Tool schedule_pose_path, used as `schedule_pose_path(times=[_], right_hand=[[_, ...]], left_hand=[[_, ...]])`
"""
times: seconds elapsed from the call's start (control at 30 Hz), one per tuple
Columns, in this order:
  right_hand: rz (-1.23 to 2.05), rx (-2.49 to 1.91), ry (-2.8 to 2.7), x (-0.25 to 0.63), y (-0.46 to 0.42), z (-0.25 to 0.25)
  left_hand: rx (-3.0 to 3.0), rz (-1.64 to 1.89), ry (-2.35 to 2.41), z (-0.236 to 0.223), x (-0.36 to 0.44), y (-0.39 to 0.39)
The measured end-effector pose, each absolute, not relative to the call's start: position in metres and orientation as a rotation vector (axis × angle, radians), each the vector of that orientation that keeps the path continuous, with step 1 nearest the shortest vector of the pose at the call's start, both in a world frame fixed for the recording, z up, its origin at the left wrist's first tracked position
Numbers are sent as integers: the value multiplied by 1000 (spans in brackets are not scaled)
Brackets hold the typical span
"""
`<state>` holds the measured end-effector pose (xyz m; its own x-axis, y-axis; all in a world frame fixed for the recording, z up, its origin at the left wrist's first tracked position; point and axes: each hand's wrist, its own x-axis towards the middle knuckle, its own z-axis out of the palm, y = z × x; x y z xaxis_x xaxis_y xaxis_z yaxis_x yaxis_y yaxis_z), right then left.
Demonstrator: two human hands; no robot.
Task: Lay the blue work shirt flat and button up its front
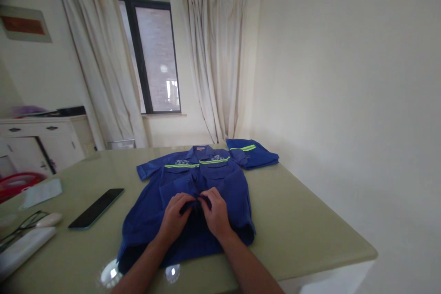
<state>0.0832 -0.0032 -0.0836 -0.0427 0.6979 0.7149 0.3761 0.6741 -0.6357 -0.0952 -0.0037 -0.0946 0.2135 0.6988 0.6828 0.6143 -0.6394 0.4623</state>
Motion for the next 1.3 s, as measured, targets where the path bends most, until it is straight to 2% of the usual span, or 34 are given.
schedule_pose_path(times=[0.2,0.43,0.73,1.17,1.3], right_hand=[[503,-882,-1702,80,-5,-81],[646,-951,-1692,84,0,-87],[629,-956,-1719,84,0,-90],[525,-963,-1744,79,-2,-90],[543,-979,-1741,79,-2,-90]], left_hand=[[2361,1471,1366,-93,-95,-4],[2188,1435,1193,-87,-94,-8],[1995,1313,1227,-79,-94,-11],[1703,1246,999,-98,-102,8],[1754,1216,1072,-100,-101,8]])
